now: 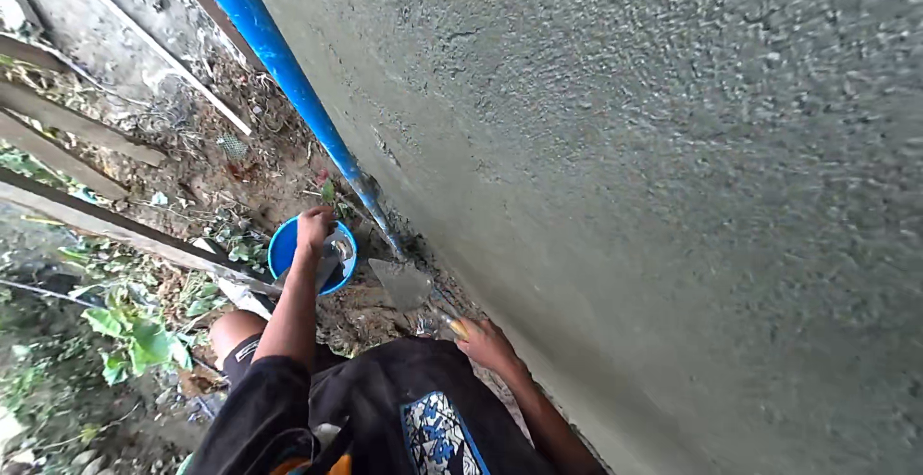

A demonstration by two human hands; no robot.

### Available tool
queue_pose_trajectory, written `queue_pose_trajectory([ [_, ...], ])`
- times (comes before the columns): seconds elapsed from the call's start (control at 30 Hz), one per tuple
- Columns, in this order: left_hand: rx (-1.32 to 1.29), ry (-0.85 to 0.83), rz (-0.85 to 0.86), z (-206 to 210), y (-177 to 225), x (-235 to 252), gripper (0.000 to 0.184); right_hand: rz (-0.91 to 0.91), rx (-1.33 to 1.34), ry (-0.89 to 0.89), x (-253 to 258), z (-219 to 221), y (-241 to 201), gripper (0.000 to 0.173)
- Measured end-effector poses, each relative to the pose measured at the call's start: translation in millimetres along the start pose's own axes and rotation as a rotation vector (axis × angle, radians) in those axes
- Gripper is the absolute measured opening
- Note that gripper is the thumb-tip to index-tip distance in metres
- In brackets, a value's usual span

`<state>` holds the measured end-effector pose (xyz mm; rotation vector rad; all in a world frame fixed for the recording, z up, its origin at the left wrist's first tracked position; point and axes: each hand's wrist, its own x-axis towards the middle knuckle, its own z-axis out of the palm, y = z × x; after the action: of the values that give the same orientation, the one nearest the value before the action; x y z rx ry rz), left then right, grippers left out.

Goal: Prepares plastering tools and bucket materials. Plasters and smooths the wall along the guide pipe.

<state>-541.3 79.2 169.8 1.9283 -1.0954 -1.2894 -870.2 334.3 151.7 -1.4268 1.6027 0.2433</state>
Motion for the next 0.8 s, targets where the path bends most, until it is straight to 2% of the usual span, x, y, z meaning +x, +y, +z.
queue_pose_trajectory([
  [0.07,-0.062,-0.097,0.072,22.5,22.7,8.7,0.032,0.037,-0.006,-0.03,-1.2,2.5,11.7,0.049],
  [0.17,-0.129,-0.205,0.159,52.6,36.2,33.6,0.034,0.062,-0.044,-0.051,-1.4,7.3,24.0,0.053],
  [0.33,-0.192,-0.241,0.097,79.1,42.2,73.2,0.047,0.063,-0.056,-0.095,1.6,8.6,25.6,0.051],
  [0.6,-0.264,-0.275,0.087,91.8,64.8,68.3,0.052,0.064,-0.038,-0.108,11.7,14.6,22.5,0.048],
  [0.67,-0.252,-0.259,0.097,97.1,77.0,62.1,0.047,0.065,-0.029,-0.114,12.5,13.6,22.3,0.047],
  [0.8,-0.232,-0.23,0.111,104.6,86.2,58.3,0.025,0.071,-0.034,-0.118,14.8,14.9,25.7,0.047],
])
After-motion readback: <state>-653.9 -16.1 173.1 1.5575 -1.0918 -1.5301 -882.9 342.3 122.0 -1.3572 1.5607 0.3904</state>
